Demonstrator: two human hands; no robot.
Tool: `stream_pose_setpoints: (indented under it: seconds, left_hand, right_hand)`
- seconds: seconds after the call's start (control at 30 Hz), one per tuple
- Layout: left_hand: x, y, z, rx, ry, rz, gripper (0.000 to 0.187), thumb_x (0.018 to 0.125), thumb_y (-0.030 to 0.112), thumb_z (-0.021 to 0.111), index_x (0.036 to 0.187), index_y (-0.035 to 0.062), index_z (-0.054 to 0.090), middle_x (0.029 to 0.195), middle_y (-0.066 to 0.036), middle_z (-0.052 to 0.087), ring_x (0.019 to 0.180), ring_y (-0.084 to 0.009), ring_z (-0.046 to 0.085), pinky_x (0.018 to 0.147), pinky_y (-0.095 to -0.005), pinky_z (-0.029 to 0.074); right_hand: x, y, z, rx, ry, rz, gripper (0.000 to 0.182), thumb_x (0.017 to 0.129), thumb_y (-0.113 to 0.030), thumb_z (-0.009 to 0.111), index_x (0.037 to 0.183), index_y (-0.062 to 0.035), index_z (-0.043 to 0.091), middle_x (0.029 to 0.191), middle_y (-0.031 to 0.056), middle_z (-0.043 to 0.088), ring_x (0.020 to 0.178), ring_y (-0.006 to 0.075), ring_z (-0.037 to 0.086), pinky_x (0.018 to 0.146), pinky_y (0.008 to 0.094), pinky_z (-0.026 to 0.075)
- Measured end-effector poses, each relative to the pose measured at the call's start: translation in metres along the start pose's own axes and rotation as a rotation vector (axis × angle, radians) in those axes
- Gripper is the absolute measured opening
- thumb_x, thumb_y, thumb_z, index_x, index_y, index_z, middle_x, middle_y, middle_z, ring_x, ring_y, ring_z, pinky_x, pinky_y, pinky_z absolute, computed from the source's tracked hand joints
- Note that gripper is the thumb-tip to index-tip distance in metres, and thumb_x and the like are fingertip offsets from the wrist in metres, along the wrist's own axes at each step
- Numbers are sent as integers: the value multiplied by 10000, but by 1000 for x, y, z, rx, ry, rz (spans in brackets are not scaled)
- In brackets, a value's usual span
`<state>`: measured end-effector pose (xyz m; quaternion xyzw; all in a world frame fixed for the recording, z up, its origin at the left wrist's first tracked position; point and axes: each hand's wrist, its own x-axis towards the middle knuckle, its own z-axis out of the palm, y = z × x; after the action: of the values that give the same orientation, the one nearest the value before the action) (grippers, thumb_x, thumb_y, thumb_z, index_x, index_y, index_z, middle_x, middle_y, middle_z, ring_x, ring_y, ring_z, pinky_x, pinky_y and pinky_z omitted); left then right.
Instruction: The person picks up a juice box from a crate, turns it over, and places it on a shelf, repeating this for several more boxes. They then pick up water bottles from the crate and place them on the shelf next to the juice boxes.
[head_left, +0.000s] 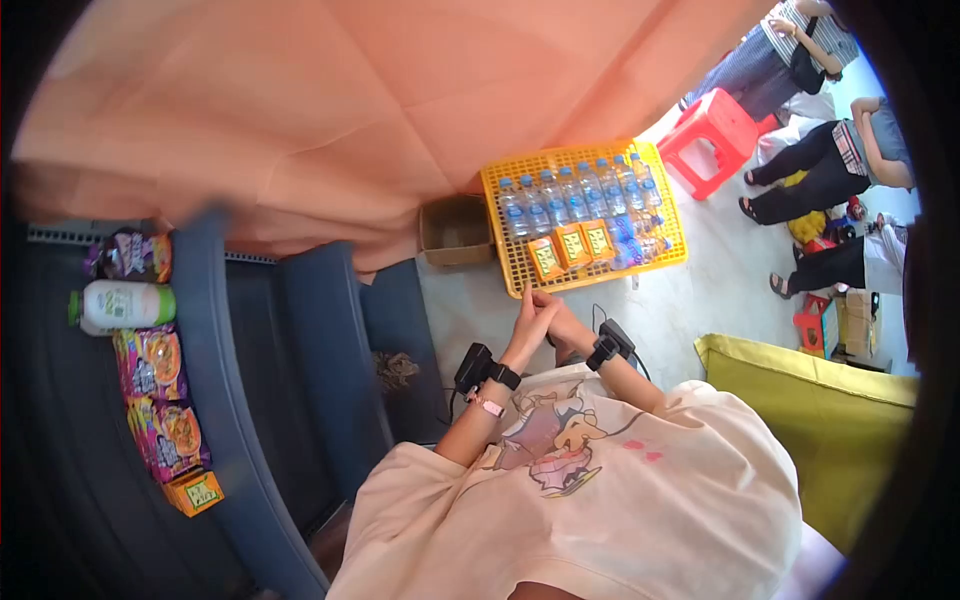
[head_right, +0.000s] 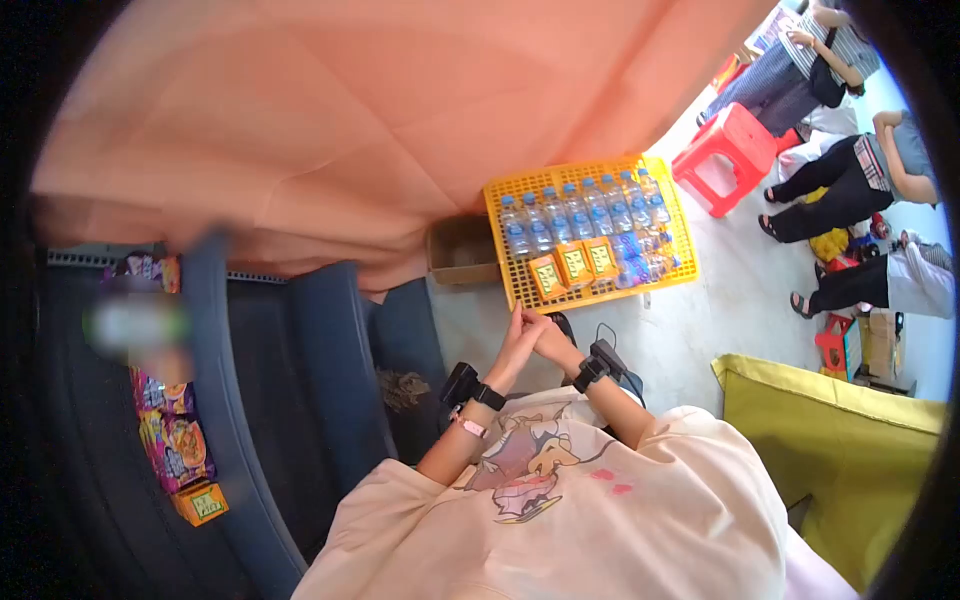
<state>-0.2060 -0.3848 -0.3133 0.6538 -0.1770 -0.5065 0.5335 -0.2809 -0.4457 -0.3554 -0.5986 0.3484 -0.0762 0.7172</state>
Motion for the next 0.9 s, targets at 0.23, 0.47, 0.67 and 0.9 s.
stream_pose_setpoints:
  seconds: [0.23,0.47,0.67,0.9]
  left_hand:
    - [57,-13,37,65,-153,-186,843,804,309,604,1371,-46,91,1245,-145,402,1131,-177,403,928,-266,335]
    - [122,-25,67,-11,-151,-251,727,796,338,606,1334,18,238,1288,-140,402,1191,-192,391,986,-288,299]
    - [153,-42,70,9,-52,-283,700,730,326,667,1235,-31,338,1161,-149,513,1072,-205,502,875,-293,409]
    - [157,-50,52,-193,-183,-578,689,761,495,550,1290,107,343,1308,-83,359,1279,-201,238,1043,-361,165]
  right_hand:
    - [13,25,-64,-154,31,102,432,825,-153,549,1192,53,453,1086,143,566,942,194,554,804,304,451]
    - [69,50,-124,-427,274,95,427,780,-151,539,1141,72,484,1049,227,570,943,331,567,805,350,449]
    - [92,66,-134,-598,224,164,495,772,-204,521,1156,102,455,1082,289,519,1045,388,479,892,398,389]
    - [97,63,-127,-365,393,331,586,685,-248,570,1140,102,456,1070,307,494,1044,407,445,897,415,376]
